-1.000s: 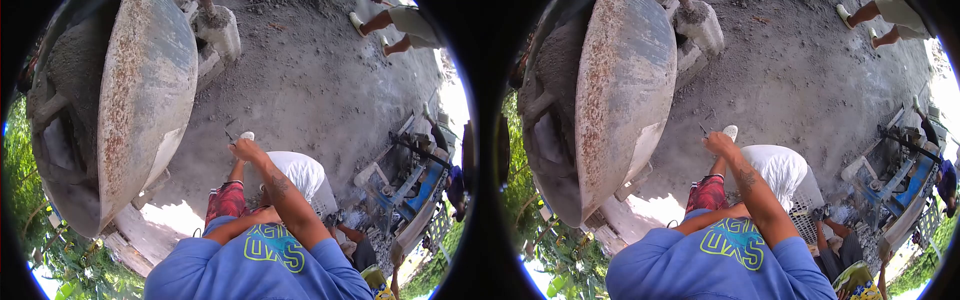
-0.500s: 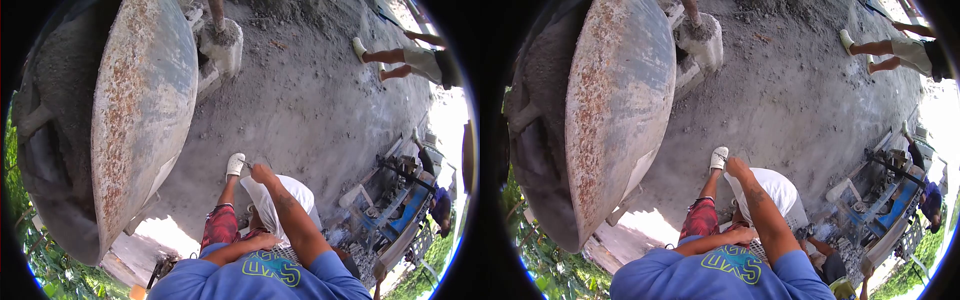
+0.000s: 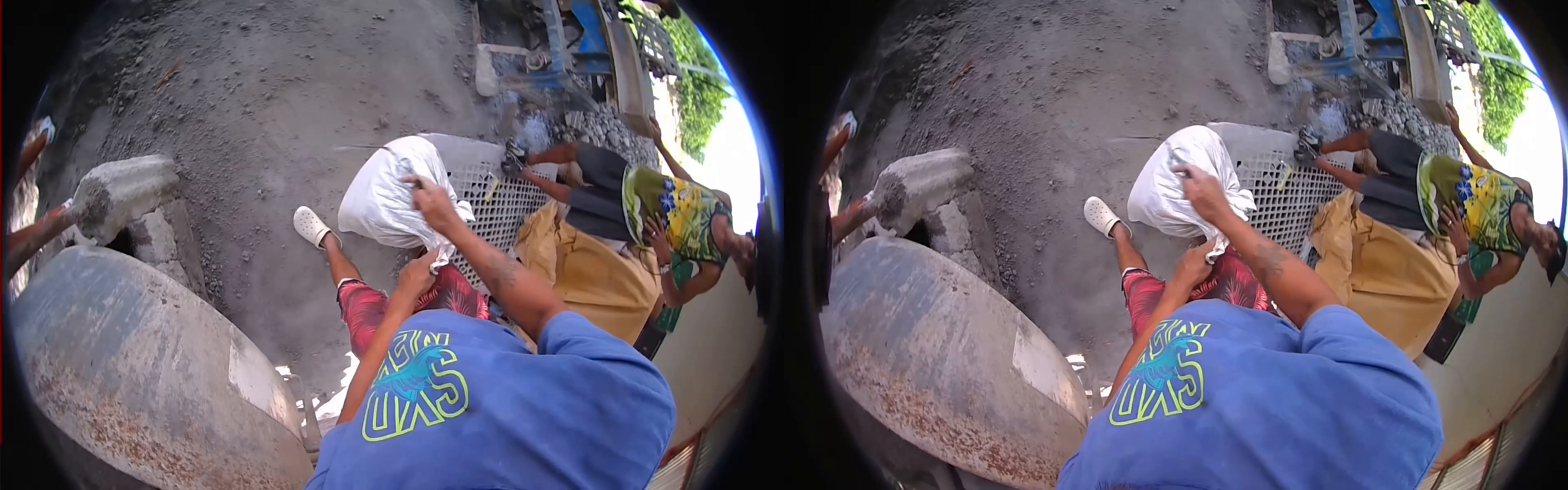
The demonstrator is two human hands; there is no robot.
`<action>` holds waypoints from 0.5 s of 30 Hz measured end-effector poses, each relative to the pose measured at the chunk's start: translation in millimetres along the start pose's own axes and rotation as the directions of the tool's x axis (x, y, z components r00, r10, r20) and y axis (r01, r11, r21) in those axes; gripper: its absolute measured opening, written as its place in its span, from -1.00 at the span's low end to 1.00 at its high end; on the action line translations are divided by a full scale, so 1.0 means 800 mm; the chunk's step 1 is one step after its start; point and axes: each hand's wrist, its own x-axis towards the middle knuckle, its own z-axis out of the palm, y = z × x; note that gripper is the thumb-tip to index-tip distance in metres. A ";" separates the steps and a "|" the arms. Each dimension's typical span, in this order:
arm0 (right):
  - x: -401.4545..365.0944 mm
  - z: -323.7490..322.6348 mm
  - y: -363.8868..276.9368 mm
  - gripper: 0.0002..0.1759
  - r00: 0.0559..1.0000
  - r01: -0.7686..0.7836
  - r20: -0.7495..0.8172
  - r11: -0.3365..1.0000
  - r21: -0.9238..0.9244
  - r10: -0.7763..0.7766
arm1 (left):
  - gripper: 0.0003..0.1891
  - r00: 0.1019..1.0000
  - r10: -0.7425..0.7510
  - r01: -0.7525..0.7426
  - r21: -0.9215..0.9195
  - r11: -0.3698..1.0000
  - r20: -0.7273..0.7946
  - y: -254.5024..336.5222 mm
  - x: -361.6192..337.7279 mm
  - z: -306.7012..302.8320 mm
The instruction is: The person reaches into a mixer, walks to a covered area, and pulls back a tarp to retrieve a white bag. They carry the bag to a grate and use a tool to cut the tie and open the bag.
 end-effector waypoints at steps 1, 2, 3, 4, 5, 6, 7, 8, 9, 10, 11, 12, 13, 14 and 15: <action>-0.023 -0.044 0.060 -0.69 0.971 -0.090 -0.225 0.996 -0.014 0.084 | -0.52 1.000 -0.010 0.011 0.031 0.999 -0.027 0.013 -0.010 -0.019; -0.060 -0.090 0.072 -0.69 0.923 -0.257 -0.338 0.948 -0.188 0.184 | -0.52 1.000 -0.022 0.022 0.053 0.998 -0.002 0.006 -0.009 -0.021; -0.096 -0.125 0.134 -0.69 0.909 -0.279 -0.387 0.919 -0.280 0.158 | -0.45 0.997 0.060 -0.058 0.059 0.997 -0.041 0.001 -0.006 -0.022; -0.136 -0.151 0.191 -0.69 0.916 -0.291 -0.378 0.871 -0.395 0.135 | -0.37 0.986 0.147 -0.142 0.066 0.988 -0.076 -0.003 -0.003 -0.022; -0.178 -0.168 0.266 -0.68 0.910 -0.405 -0.295 0.775 -0.484 0.292 | -0.37 0.989 0.142 -0.138 0.085 0.987 -0.046 -0.007 -0.001 -0.022; -0.217 -0.176 0.332 -0.67 0.867 -0.485 -0.216 0.658 -0.576 0.449 | -0.39 0.984 0.160 -0.153 0.084 0.985 -0.083 -0.010 0.000 -0.023; -0.252 -0.177 0.375 -0.69 0.816 -0.530 -0.172 0.598 -0.601 0.552 | -0.41 0.977 0.175 -0.166 0.080 0.983 -0.123 -0.012 0.001 -0.024; -0.275 -0.176 0.405 -0.72 0.755 -0.560 -0.122 0.536 -0.631 0.645 | -0.44 0.979 0.153 -0.142 0.086 0.986 -0.137 -0.013 0.002 -0.024; -0.281 -0.177 0.412 -0.72 0.746 -0.570 -0.111 0.543 -0.617 0.656 | -0.47 0.980 0.126 -0.113 0.091 0.989 -0.155 -0.009 0.002 -0.026; -0.284 -0.177 0.420 -0.67 0.664 -0.679 -0.162 0.498 -0.539 0.730 | -0.47 0.983 0.112 -0.097 0.108 0.989 -0.143 -0.005 0.005 -0.027; -0.288 -0.173 0.434 -0.62 0.570 -0.774 -0.196 0.440 -0.456 0.798 | -0.55 0.985 0.052 -0.031 0.126 0.992 -0.164 0.004 0.006 -0.031; -0.282 -0.174 0.471 -0.37 0.555 -0.657 0.009 0.445 -0.608 0.832 | -0.62 0.981 -0.009 0.038 0.146 0.989 -0.192 0.009 0.007 -0.030; -0.273 -0.172 0.505 -0.37 0.559 -0.652 0.041 0.469 -0.596 0.828 | -0.62 0.980 -0.028 0.062 0.172 0.983 -0.197 0.007 0.011 -0.028; -0.251 -0.170 0.526 -0.24 0.545 -0.675 0.060 0.480 -0.560 0.836 | -0.64 0.972 -0.037 0.086 0.201 0.976 -0.234 0.004 0.017 -0.027; -0.227 -0.163 0.541 -0.12 0.534 -0.695 0.083 0.493 -0.523 0.841 | -0.65 0.960 -0.045 0.111 0.231 0.967 -0.275 0.005 0.020 -0.028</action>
